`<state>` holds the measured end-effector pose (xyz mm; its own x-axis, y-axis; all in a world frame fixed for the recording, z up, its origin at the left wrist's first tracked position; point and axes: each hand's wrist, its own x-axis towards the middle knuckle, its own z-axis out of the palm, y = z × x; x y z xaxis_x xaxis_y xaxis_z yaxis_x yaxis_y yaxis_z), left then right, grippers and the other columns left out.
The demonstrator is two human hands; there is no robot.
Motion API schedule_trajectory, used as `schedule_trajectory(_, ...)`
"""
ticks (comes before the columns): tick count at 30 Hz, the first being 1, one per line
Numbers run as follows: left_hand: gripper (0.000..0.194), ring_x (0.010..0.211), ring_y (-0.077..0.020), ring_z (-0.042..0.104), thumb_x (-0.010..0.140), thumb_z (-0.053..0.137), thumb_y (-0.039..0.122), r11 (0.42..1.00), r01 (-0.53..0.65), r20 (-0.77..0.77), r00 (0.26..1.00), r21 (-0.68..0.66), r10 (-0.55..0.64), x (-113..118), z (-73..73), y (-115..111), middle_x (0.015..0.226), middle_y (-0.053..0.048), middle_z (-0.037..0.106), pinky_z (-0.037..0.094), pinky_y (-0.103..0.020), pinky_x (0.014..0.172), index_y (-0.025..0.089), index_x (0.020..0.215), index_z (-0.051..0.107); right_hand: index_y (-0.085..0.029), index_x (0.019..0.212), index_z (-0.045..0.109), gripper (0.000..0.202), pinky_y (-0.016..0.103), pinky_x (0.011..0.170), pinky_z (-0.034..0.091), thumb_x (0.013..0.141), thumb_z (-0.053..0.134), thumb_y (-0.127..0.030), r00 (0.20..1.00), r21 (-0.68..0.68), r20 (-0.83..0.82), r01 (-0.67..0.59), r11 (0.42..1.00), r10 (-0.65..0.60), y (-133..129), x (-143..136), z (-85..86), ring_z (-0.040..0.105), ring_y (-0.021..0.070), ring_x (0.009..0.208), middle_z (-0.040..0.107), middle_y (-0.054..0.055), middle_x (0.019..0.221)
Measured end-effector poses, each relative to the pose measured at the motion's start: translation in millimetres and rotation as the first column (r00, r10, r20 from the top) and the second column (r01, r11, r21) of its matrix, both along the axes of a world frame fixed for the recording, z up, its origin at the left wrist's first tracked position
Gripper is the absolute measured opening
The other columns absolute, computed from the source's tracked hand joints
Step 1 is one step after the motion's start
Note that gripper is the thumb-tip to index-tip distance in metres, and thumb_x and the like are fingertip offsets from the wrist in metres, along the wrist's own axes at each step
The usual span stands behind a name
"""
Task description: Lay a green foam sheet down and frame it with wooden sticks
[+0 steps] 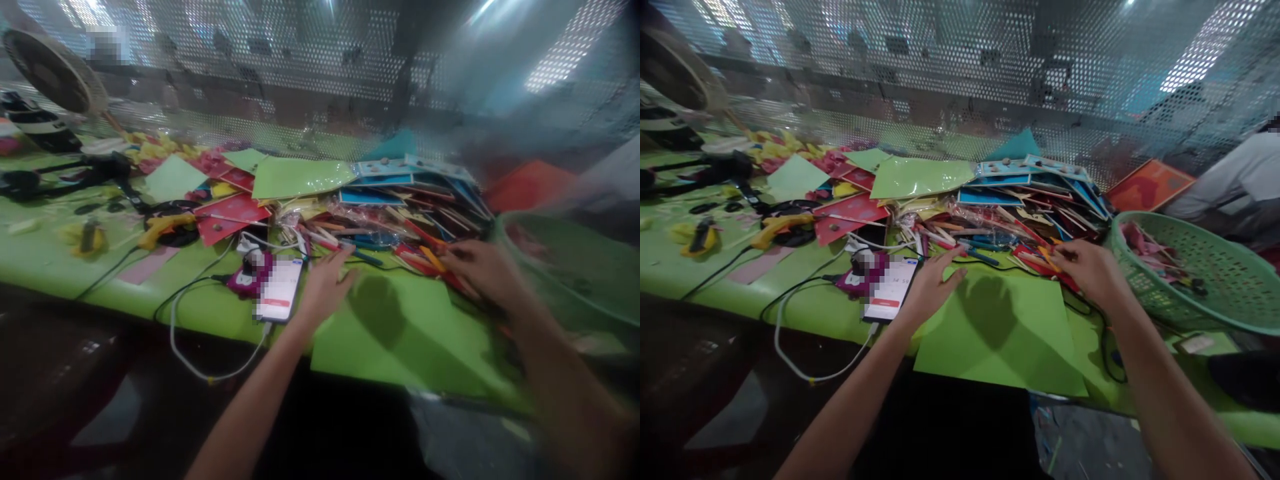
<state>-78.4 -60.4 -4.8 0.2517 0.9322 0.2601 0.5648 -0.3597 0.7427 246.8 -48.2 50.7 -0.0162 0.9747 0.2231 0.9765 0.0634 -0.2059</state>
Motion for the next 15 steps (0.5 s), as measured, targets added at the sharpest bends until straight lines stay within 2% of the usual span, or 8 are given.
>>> schedule_trajectory(3,0.057,0.149,-0.0262,0.048,0.106,0.05,0.038,0.995,-0.067,0.149,0.987,0.075,0.055,9.7,14.6,-3.7,0.161,-0.011,0.051,0.044,-0.049,0.119,0.026,0.16,0.038,-0.025,0.096,0.082,0.037,0.039,0.076,0.055,0.088,0.065,-0.057,0.95,-0.111,-0.303,-0.114,0.987,0.076,-30.6,-5.8,-2.8,0.074,0.0291,0.085,0.081,0.007,0.095)
schedule_trajectory(5,0.062,0.158,-0.027,0.033,0.104,0.055,0.04,0.969,-0.111,0.089,0.992,0.221,0.094,17.2,24.4,-6.8,0.17,-0.009,0.038,0.032,-0.05,0.126,0.027,0.161,0.036,-0.025,0.095,0.084,0.041,0.04,0.08,0.057,0.083,0.07,-0.062,0.896,-0.172,-0.428,-0.209,0.963,0.118,-45.2,-15.5,-2.6,0.075,0.0298,0.086,0.082,0.007,0.095)
schedule_trajectory(6,0.061,0.159,-0.0273,0.03,0.102,0.057,0.041,0.952,-0.09,0.03,0.996,0.294,0.084,20.0,28.3,-8.3,0.171,-0.008,0.036,0.026,-0.051,0.129,0.028,0.16,0.04,-0.025,0.094,0.084,0.044,0.04,0.081,0.058,0.081,0.072,-0.065,0.876,-0.187,-0.462,-0.251,0.95,0.14,-50.4,-20.2,-1.6,0.075,0.0299,0.087,0.082,0.007,0.095)
schedule_trajectory(8,0.047,0.151,-0.0281,0.042,0.103,0.056,0.042,0.939,0.031,-0.097,0.995,0.344,0.002,22.7,31.9,-10.7,0.16,-0.007,0.053,0.022,-0.051,0.129,0.029,0.148,0.055,-0.023,0.091,0.084,0.046,0.039,0.08,0.058,0.078,0.075,-0.067,0.837,-0.182,-0.527,-0.281,0.942,0.148,-56.8,-27.2,1.4,0.075,0.0293,0.085,0.082,0.008,0.093)
schedule_trajectory(10,0.031,0.121,-0.0261,0.066,0.105,0.052,0.041,0.959,0.168,-0.188,0.974,0.226,-0.127,21.6,28.7,-11.8,0.126,-0.006,0.076,0.036,-0.048,0.119,0.025,0.121,0.073,-0.022,0.087,0.084,0.043,0.035,0.073,0.056,0.074,0.083,-0.063,0.762,-0.131,-0.643,-0.213,0.968,0.08,-58.6,-30.0,3.2,0.072,0.0254,0.079,0.08,0.007,0.086)
schedule_trajectory(11,0.031,0.103,-0.0237,0.07,0.105,0.05,0.041,0.969,0.208,-0.197,0.964,0.135,-0.18,20.3,24.8,-12.0,0.107,-0.005,0.079,0.044,-0.043,0.109,0.023,0.106,0.076,-0.022,0.085,0.083,0.041,0.032,0.068,0.054,0.07,0.087,-0.06,0.689,-0.093,-0.724,-0.147,0.985,0.035,-58.2,-30.5,3.0,0.069,0.0222,0.073,0.078,0.005,0.081)
schedule_trajectory(13,0.036,0.083,-0.0202,0.069,0.105,0.048,0.038,0.971,0.239,-0.138,0.961,-0.013,-0.238,17.8,14.6,-13.0,0.087,-0.004,0.077,0.049,-0.034,0.087,0.019,0.088,0.073,-0.023,0.081,0.079,0.04,0.027,0.058,0.049,0.065,0.091,-0.058,0.502,-0.025,-0.865,-0.026,0.999,-0.009,-55.7,-32.0,-0.5,0.062,0.0158,0.062,0.073,0.002,0.071)
schedule_trajectory(15,0.035,0.08,-0.0182,0.067,0.105,0.044,0.037,0.964,0.256,-0.004,0.967,-0.075,-0.257,17.2,4.8,-15.9,0.086,-0.003,0.075,0.046,-0.029,0.077,0.02,0.088,0.07,-0.024,0.078,0.076,0.043,0.024,0.053,0.045,0.062,0.092,-0.06,0.302,0.018,-0.953,0.047,0.999,0.003,-52.3,-36.7,-6.6,0.057,0.012,0.057,0.07,0.0,0.067)
